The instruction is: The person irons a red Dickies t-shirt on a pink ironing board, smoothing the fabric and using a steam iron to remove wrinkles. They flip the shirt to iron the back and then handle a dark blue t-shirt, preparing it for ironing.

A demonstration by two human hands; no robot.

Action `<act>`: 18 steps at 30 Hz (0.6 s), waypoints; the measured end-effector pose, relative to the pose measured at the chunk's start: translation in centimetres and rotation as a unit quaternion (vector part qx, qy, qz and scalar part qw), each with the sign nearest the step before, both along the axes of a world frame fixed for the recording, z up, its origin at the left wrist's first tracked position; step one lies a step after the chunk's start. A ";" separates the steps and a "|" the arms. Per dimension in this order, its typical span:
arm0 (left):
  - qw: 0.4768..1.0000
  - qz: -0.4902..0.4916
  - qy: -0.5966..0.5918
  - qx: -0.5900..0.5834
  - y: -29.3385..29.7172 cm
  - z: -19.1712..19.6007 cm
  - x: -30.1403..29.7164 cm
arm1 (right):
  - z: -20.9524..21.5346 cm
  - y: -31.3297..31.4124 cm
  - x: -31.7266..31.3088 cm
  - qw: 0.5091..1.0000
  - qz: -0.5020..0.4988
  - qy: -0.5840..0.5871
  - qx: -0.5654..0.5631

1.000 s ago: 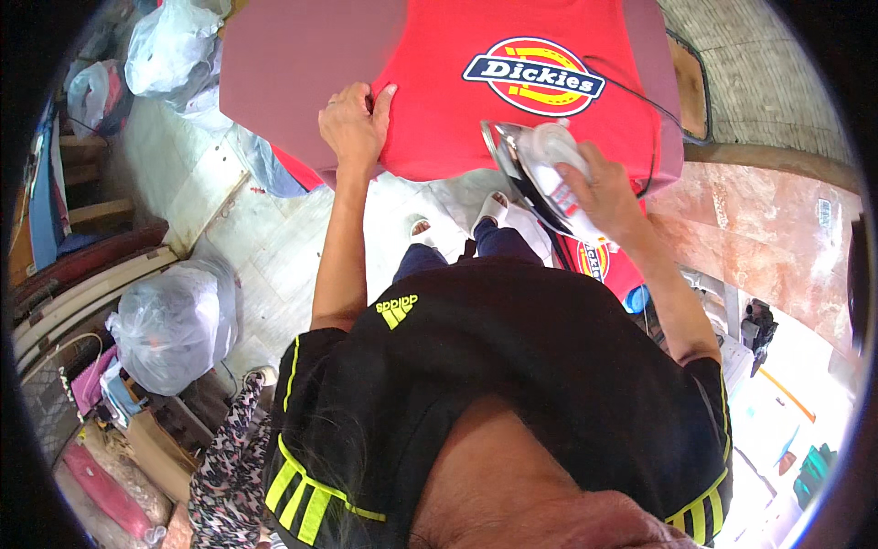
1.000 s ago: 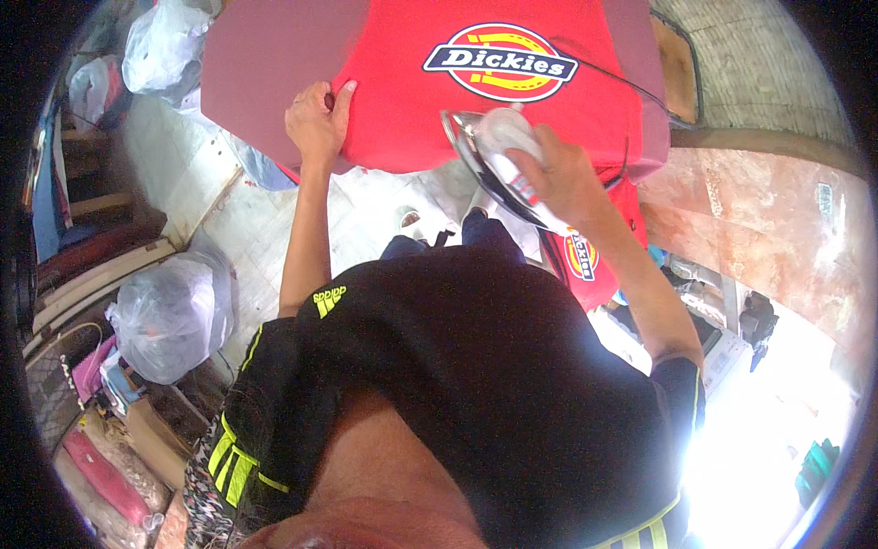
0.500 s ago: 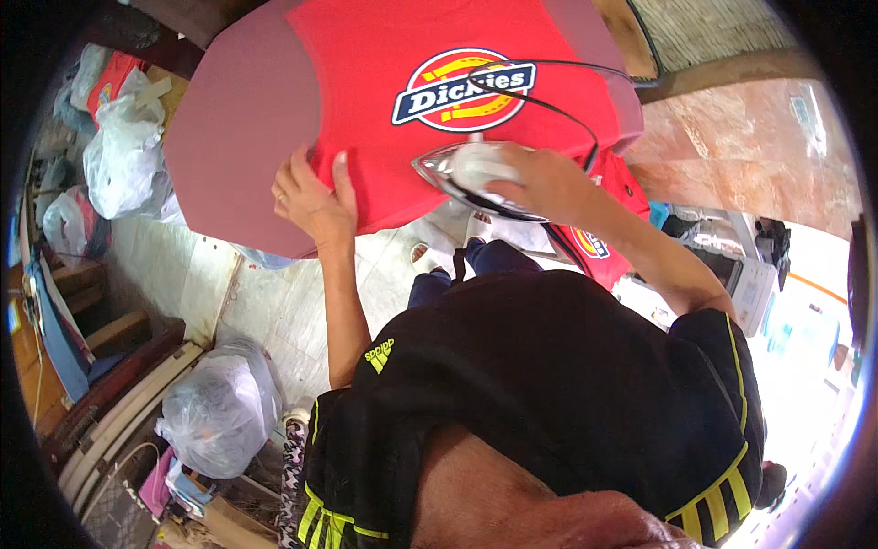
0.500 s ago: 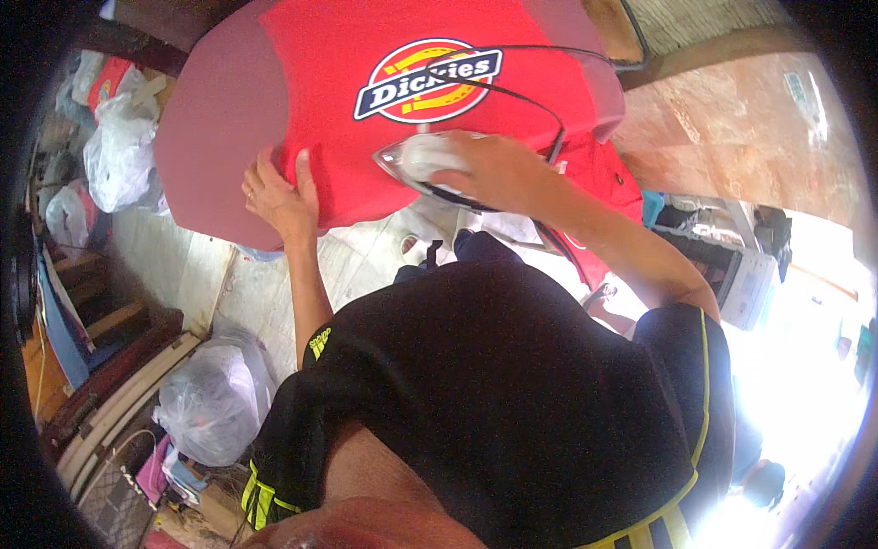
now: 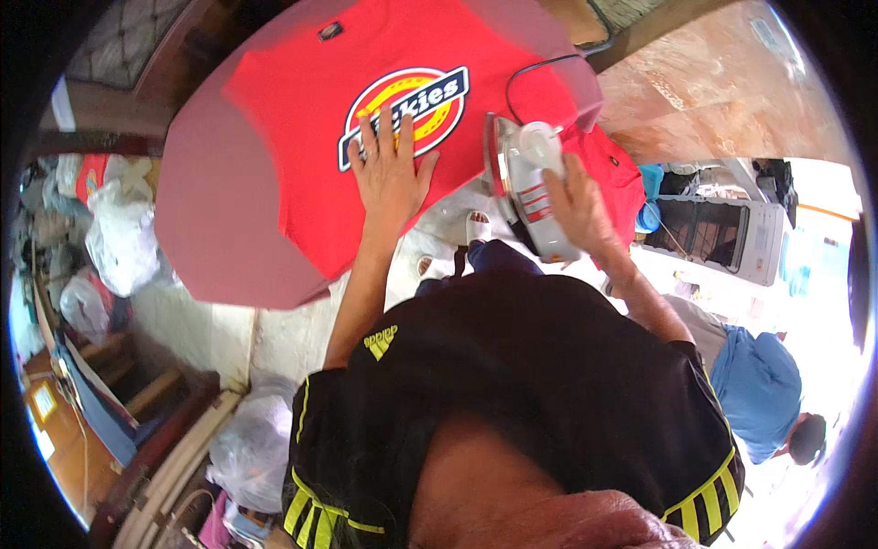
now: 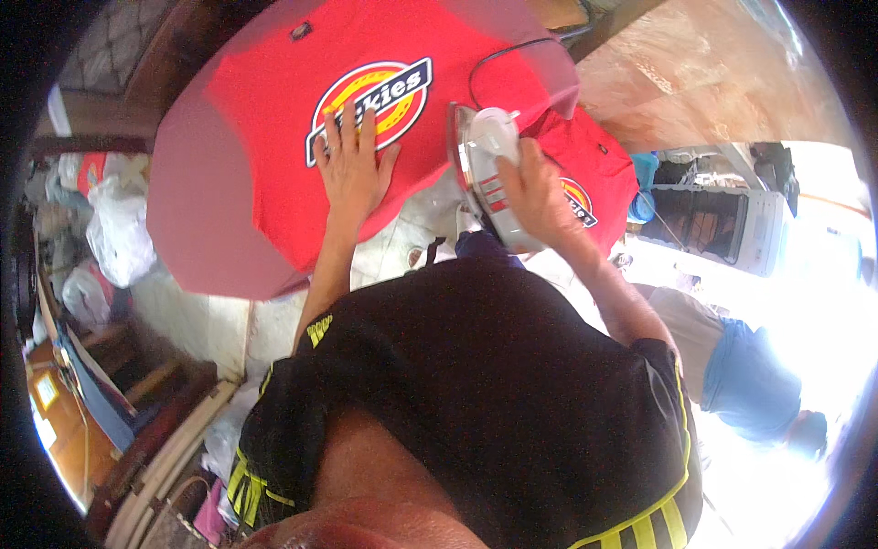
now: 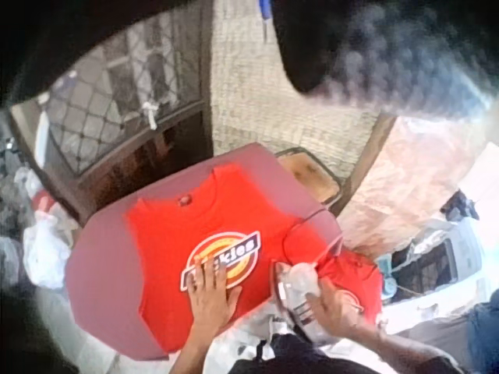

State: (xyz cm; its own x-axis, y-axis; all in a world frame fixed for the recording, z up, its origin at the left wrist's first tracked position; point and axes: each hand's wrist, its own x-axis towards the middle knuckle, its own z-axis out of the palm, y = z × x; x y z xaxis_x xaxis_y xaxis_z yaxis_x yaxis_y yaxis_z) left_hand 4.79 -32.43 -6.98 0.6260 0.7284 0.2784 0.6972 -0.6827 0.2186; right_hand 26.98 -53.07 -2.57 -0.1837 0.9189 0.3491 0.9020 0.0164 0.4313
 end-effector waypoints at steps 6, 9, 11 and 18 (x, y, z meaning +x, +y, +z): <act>1.000 -0.004 0.022 0.014 0.2 -0.3 -0.1 | -2.3 3.9 1.0 0.988 -0.093 0.118 0.040; 1.000 -0.010 0.012 0.008 0.4 -0.4 -0.1 | 1.6 3.3 3.1 0.758 -0.255 0.598 0.054; 1.000 -0.009 0.003 -0.003 0.2 -0.5 -0.1 | 3.5 1.2 3.9 0.643 -0.296 0.703 0.071; 1.000 -0.006 0.018 0.005 0.4 -0.3 0.3 | 6.0 -2.4 2.3 0.654 -0.269 0.707 -0.015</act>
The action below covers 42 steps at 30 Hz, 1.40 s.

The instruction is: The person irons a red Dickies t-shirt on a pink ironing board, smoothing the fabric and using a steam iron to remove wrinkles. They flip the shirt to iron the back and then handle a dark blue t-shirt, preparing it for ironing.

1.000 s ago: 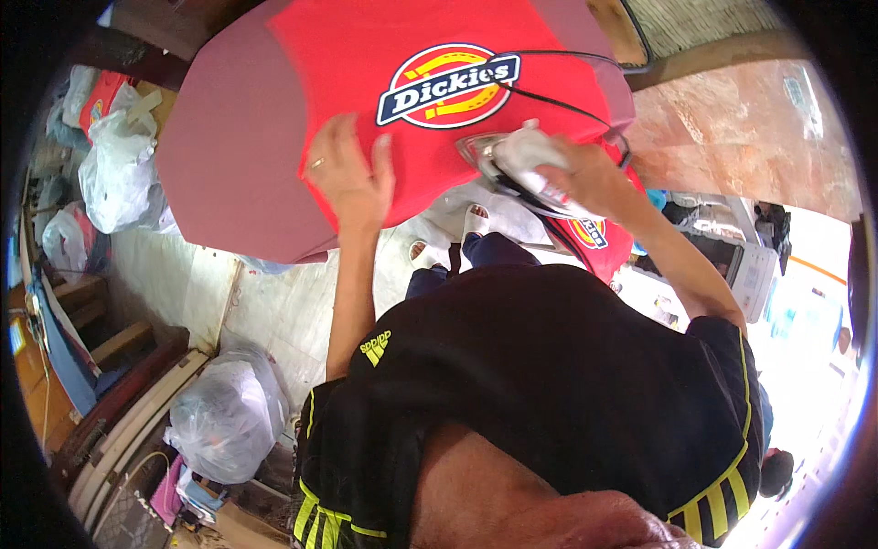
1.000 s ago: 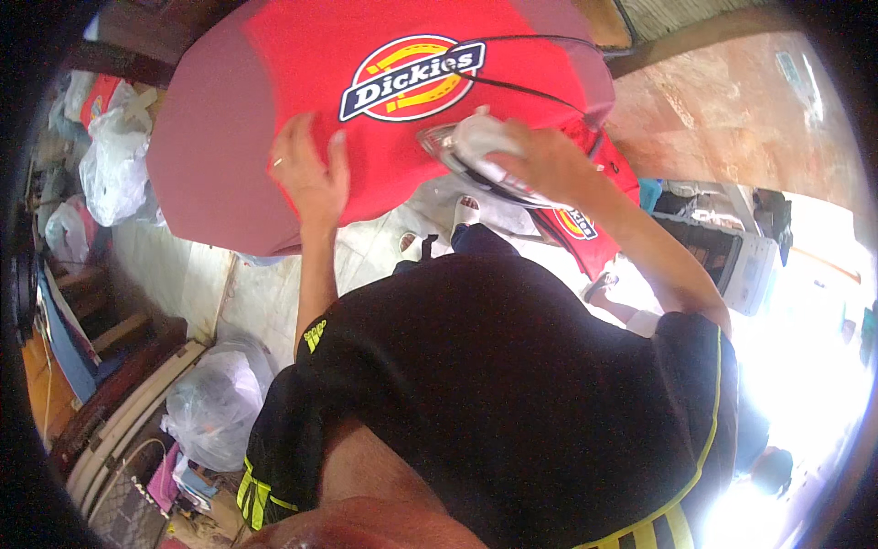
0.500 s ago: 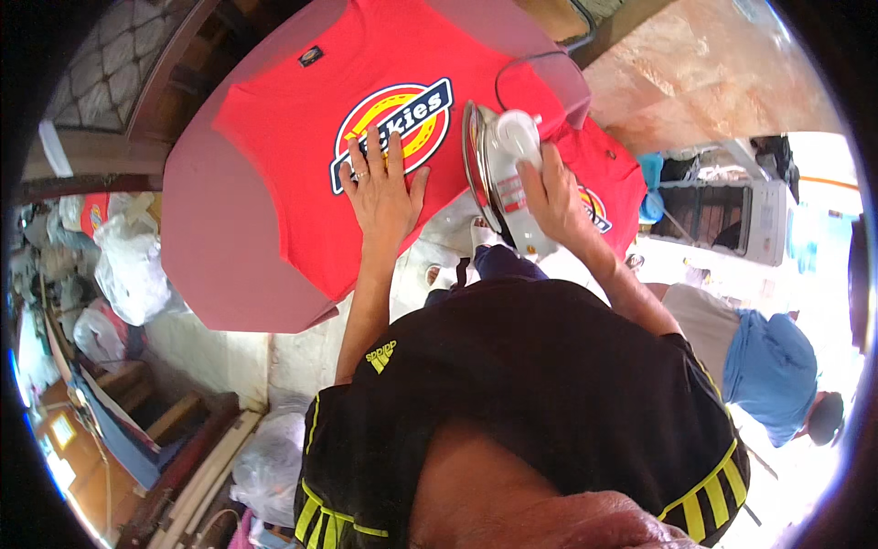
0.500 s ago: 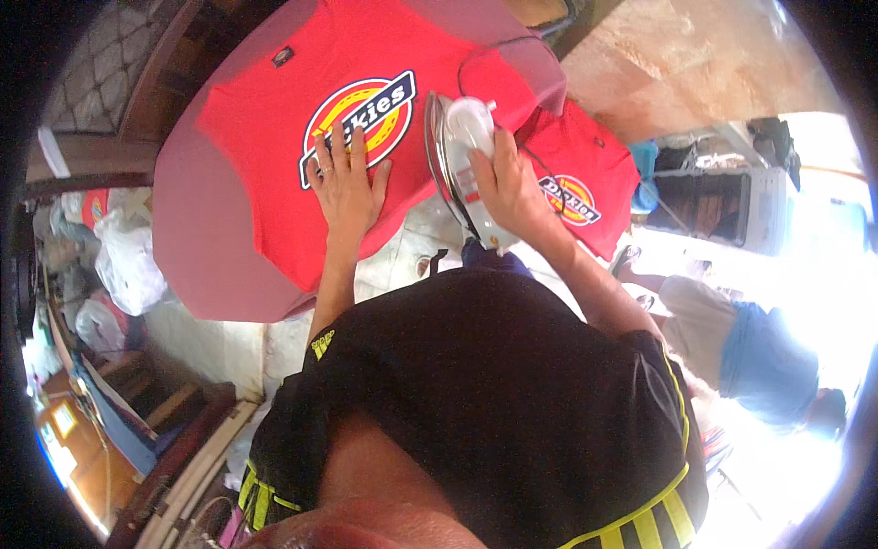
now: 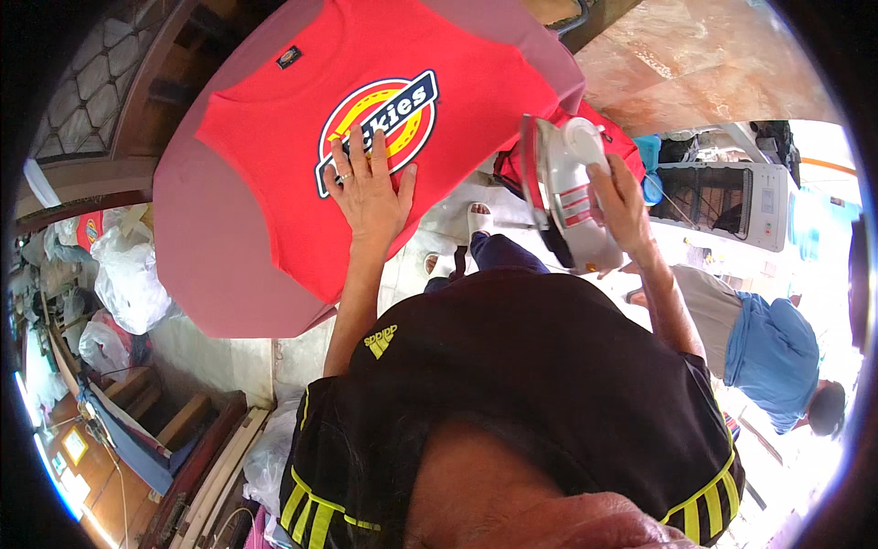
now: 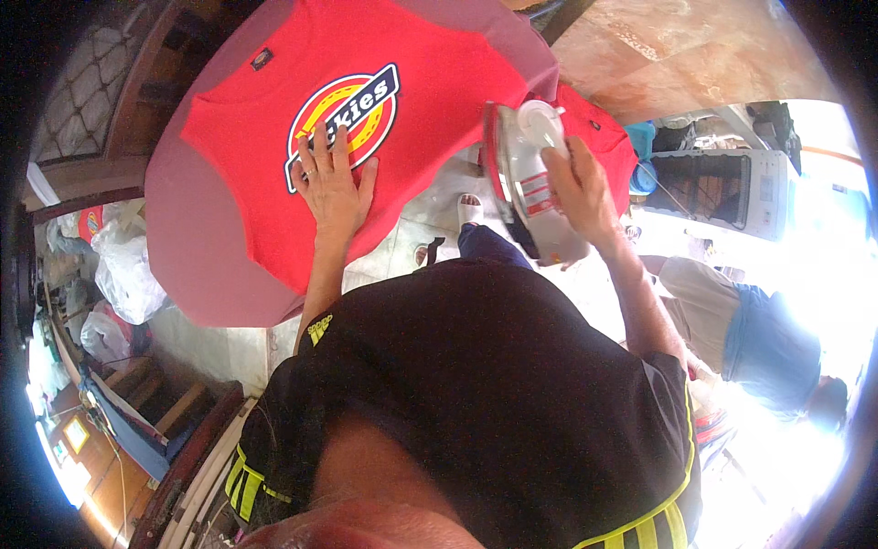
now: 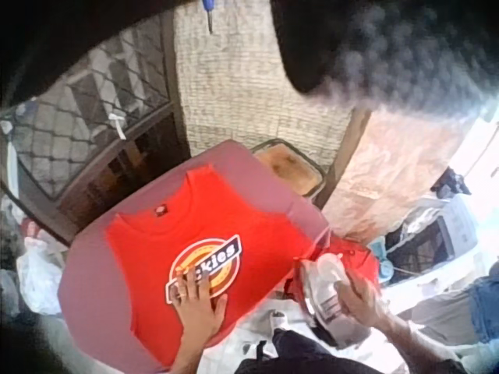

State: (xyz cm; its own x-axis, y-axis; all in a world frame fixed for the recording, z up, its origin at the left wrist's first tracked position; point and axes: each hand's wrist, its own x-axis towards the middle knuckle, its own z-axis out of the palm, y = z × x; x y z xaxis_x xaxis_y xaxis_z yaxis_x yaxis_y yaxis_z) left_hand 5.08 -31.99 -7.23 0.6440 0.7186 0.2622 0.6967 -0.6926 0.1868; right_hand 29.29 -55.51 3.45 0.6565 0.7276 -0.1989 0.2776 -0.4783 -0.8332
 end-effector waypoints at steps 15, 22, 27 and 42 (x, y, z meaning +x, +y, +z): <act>0.999 0.040 -0.004 -0.028 0.4 1.0 1.1 | -0.3 23.8 5.4 0.906 0.238 -0.340 0.087; 0.998 0.058 -0.008 -0.023 0.1 0.5 1.0 | -0.8 39.7 8.6 0.891 0.278 -0.346 0.090; 0.997 0.073 0.009 -0.028 0.3 0.8 1.5 | 2.5 43.4 8.1 0.903 0.281 -0.323 0.044; 0.994 0.093 -0.002 -0.053 0.9 2.5 1.5 | -0.4 43.0 10.3 0.859 0.365 -0.323 0.160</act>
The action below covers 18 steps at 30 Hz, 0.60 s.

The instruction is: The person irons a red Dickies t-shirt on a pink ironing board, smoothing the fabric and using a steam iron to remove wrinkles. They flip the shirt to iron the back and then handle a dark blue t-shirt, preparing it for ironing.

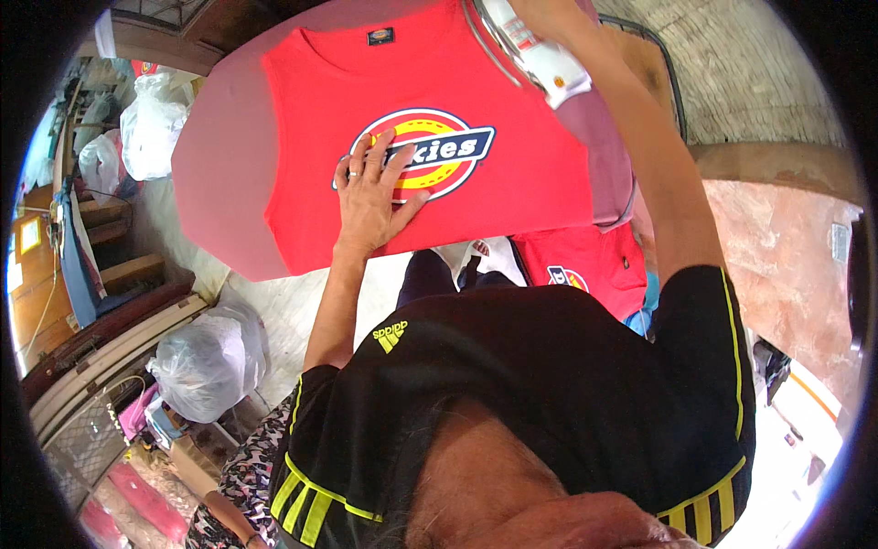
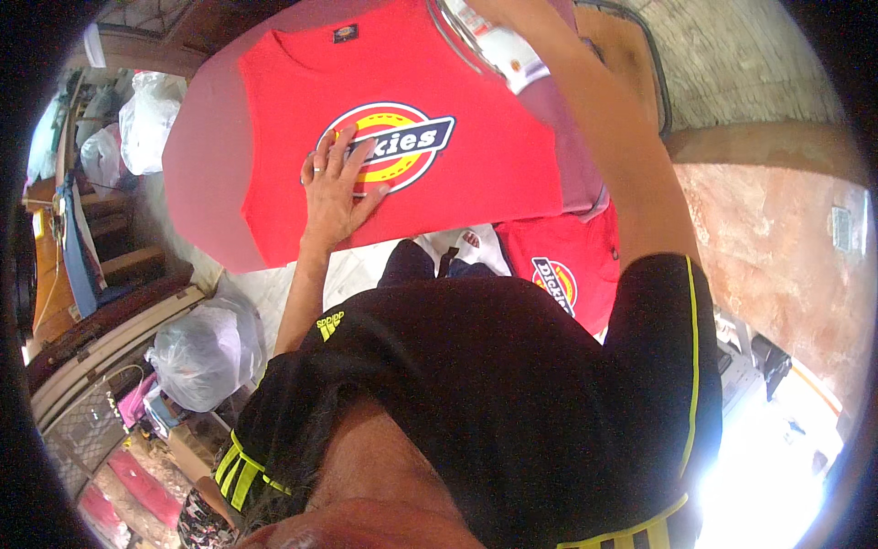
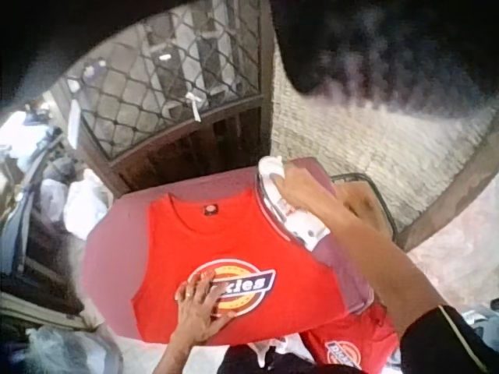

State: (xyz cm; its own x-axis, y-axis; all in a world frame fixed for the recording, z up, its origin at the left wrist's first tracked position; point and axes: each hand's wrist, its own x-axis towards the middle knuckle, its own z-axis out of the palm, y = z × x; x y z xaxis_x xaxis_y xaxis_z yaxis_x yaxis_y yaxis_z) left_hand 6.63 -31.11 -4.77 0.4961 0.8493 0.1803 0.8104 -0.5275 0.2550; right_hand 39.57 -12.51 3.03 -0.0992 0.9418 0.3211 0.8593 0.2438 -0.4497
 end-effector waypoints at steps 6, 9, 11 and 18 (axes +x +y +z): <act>0.988 0.107 0.016 0.110 10.0 -2.3 -2.9 | 3.7 -1.0 -2.4 0.978 -0.086 0.081 -0.174; 0.981 0.111 0.018 0.156 18.1 -2.7 -5.2 | 2.7 0.6 -1.2 0.988 -0.109 0.018 -0.105; 0.977 0.118 0.016 0.179 22.1 -3.5 -6.2 | -1.0 1.7 2.3 0.995 -0.068 -0.063 0.039; 0.971 0.155 0.015 0.181 24.6 -3.7 -8.2 | 3.7 -5.2 -0.7 0.987 -0.036 -0.127 -0.093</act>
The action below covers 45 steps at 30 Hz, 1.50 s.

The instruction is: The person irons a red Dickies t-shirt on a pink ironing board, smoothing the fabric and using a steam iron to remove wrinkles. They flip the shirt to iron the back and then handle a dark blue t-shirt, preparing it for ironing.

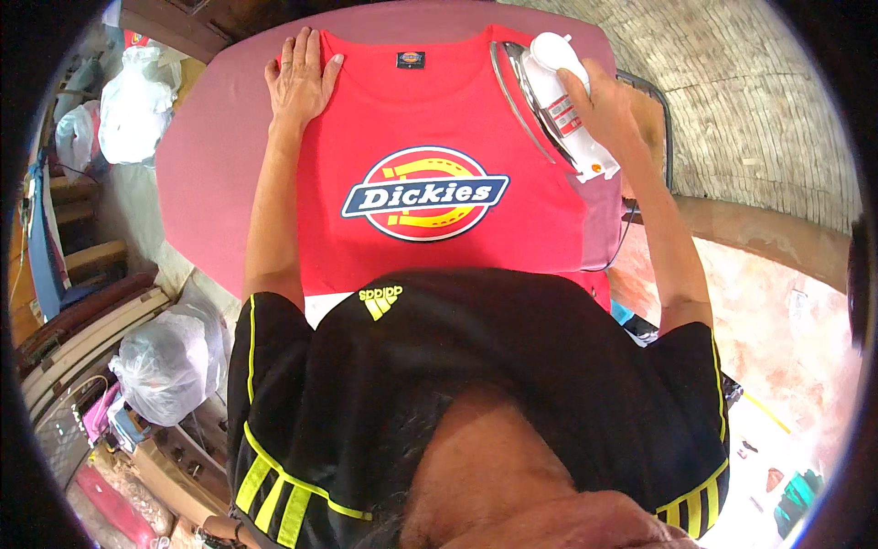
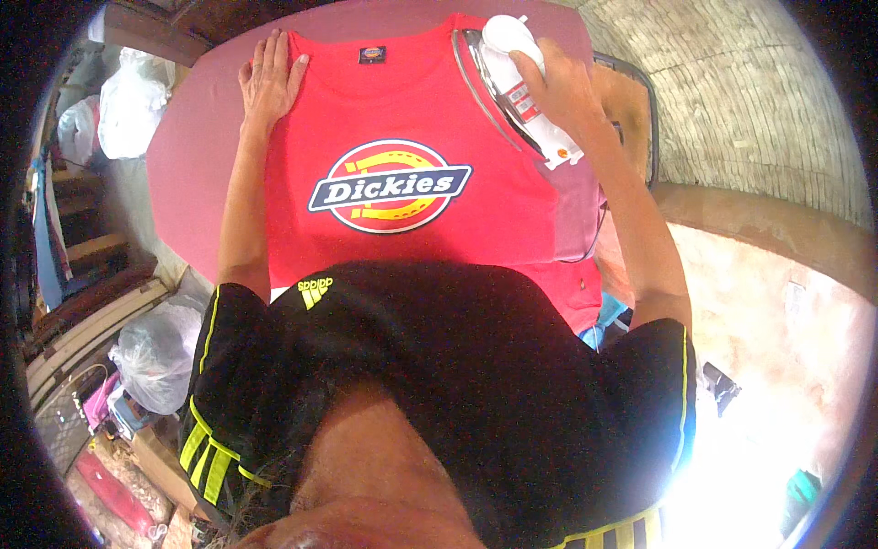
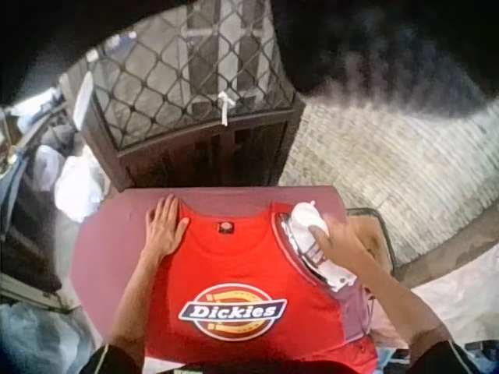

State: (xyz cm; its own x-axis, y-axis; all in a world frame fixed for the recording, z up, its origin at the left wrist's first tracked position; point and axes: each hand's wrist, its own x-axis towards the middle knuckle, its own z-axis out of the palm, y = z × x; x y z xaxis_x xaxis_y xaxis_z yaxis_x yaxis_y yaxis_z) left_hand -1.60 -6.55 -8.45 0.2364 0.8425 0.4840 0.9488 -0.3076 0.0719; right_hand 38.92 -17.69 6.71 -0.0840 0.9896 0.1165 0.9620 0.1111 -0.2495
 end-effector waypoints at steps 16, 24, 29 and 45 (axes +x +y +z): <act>0.980 -0.070 -0.152 -0.106 4.6 2.2 -4.2 | -1.0 3.8 -4.4 0.918 0.388 0.056 -0.066; 0.981 -0.053 -0.183 -0.034 3.8 2.1 -3.1 | 0.0 6.7 -13.9 0.882 0.461 0.061 -0.072; 0.961 -0.055 -0.267 -0.052 3.8 1.9 -2.8 | 0.2 8.4 -15.8 0.879 0.461 0.050 -0.108; 0.971 -0.038 -0.234 -0.028 3.2 2.8 -2.8 | -1.1 9.3 -4.5 0.951 0.267 0.134 -0.076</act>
State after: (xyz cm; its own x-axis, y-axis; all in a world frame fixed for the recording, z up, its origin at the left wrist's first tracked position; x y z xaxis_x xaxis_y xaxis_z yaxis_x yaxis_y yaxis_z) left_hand -4.40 -3.35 -5.65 0.0639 0.8592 0.5076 0.7828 -0.3587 0.5084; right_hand 34.44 -8.43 5.63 -0.5665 0.8217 0.0628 0.6786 0.5083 -0.5302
